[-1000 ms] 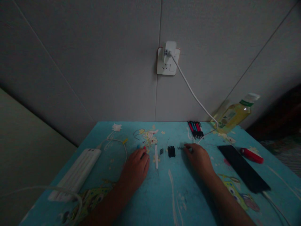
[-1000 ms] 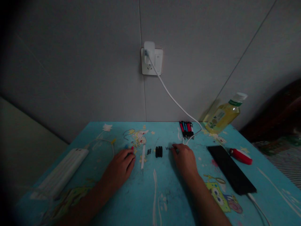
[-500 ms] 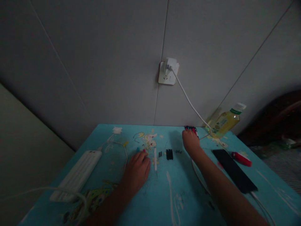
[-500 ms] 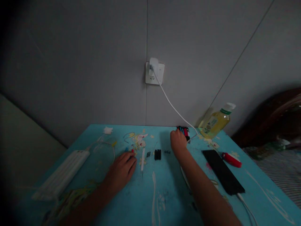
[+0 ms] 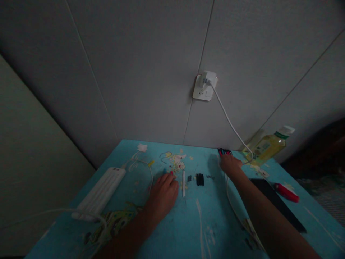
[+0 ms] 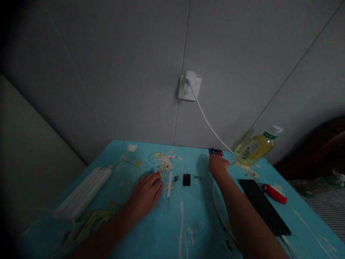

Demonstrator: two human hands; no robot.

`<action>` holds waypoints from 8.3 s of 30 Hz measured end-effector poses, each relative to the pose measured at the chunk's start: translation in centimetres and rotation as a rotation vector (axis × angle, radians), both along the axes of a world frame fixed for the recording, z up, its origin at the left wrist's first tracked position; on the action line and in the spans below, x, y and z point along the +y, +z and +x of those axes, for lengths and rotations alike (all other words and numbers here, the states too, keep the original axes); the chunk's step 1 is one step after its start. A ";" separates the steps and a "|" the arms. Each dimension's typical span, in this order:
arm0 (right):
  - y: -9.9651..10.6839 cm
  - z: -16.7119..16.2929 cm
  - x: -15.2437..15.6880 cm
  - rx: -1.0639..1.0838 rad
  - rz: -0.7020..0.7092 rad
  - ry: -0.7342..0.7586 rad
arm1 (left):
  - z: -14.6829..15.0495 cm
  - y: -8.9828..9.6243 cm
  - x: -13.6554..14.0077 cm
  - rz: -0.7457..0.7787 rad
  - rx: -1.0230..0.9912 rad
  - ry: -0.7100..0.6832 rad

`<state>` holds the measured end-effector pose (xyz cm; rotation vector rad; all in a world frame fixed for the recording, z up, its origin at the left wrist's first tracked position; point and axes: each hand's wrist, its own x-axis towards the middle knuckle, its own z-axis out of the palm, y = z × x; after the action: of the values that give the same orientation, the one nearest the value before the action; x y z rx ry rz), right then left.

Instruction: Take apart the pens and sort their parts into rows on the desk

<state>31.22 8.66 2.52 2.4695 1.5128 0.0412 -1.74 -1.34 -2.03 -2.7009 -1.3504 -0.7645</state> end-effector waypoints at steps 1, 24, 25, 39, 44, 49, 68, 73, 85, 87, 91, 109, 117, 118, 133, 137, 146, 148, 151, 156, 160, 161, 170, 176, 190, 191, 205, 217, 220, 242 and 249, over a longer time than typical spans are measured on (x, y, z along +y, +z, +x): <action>0.0 0.1 0.0 0.006 -0.001 -0.004 | 0.0 -0.1 0.0 0.002 -0.002 0.002; 4.0 -8.5 -11.2 0.853 0.357 0.571 | 0.6 3.7 -1.8 0.468 -0.030 -0.244; 3.7 -9.5 -12.4 1.031 0.341 0.610 | 0.8 4.1 -2.1 0.514 0.009 -0.257; -2.6 -11.4 -16.2 1.322 0.203 0.512 | 0.2 1.9 -3.8 0.312 0.195 -0.308; -3.6 -11.2 -16.4 1.058 0.190 0.678 | -0.1 1.5 -3.9 0.153 0.171 -0.331; -3.7 -11.3 -16.7 0.933 0.274 0.783 | -0.6 1.3 -3.7 -0.011 0.072 -0.339; -2.9 -11.6 -16.5 1.247 0.146 0.517 | -0.7 1.0 -3.6 0.063 0.003 -0.344; -2.3 -11.8 -16.6 1.216 0.239 0.576 | -0.6 0.3 -3.6 0.015 -0.010 -0.298; -1.5 -12.1 -16.5 1.332 0.337 0.529 | -1.0 0.2 -3.4 0.016 -0.027 -0.322; -1.3 -12.2 -16.5 1.328 0.404 0.588 | -0.8 0.3 -3.2 0.043 -0.056 -0.306; -1.3 -11.4 -16.2 1.271 0.505 0.690 | -0.6 0.6 -2.9 0.052 -0.073 -0.238; -4.2 -1.9 -11.8 0.401 0.412 0.507 | -0.9 0.1 -2.9 0.022 0.006 -0.162; -4.4 -1.7 -11.4 0.382 0.445 0.494 | -0.9 0.3 -2.9 -0.019 -0.011 -0.194; -4.3 -1.8 -11.4 0.388 0.460 0.495 | -0.9 0.3 -2.9 -0.024 -0.014 -0.192; -4.3 -1.4 -11.2 0.455 0.527 0.536 | -0.6 0.4 -3.0 -0.084 -0.038 -0.235; -3.0 -2.2 -11.8 0.540 0.667 0.530 | -0.6 -0.1 -3.0 -0.129 -0.021 -0.228; -1.1 -10.6 -15.9 1.059 0.486 0.931 | -0.2 0.9 -3.5 -0.170 0.118 -0.309; -1.5 -11.7 -16.1 1.053 0.435 0.970 | -0.2 1.3 -3.6 -0.106 0.103 -0.318; -2.0 -12.1 -16.0 1.022 0.402 0.924 | -0.3 1.6 -3.7 -0.053 0.054 -0.320; -2.6 -11.7 -16.0 0.934 0.305 0.877 | -0.6 1.5 -3.8 0.003 0.065 -0.331; -3.4 -11.9 -16.1 0.809 0.333 0.896 | -0.4 1.1 -3.9 -0.012 0.083 -0.310; -3.6 -12.0 -16.1 0.785 0.349 0.896 | -0.3 1.0 -3.9 -0.018 0.093 -0.304; -3.9 -12.2 -16.3 0.738 0.401 0.947 | 0.0 0.4 -4.6 -0.107 0.180 -0.263; -3.9 -12.4 -16.5 0.803 0.363 0.915 | 0.1 0.3 -4.5 -0.146 0.128 -0.245; -3.6 -12.6 -16.6 0.706 0.334 0.935 | -0.2 1.4 -4.4 0.170 0.220 -0.355; -3.8 -12.7 -16.5 0.658 0.353 0.959 | -0.1 1.1 -4.5 0.115 0.206 -0.335; -2.0 -12.0 -16.5 0.841 0.375 0.936 | -0.7 2.1 -3.7 0.016 0.126 -0.281; -2.3 -12.0 -16.7 0.995 0.320 0.857 | -0.8 1.7 -3.8 0.043 0.200 -0.328; -2.5 -12.1 -16.8 1.051 0.340 0.821 | -0.8 1.6 -3.8 0.046 0.207 -0.325; -2.5 -11.8 -16.5 1.148 0.321 0.786 | -0.8 1.5 -3.3 -0.064 0.182 -0.276; -1.7 -12.0 -16.3 1.194 0.342 0.775 | -0.9 1.2 -3.4 -0.151 0.193 -0.263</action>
<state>19.26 -7.67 0.81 1.9081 3.0251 -1.3168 -2.63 -4.76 -0.82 -3.0168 -1.0666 -0.4121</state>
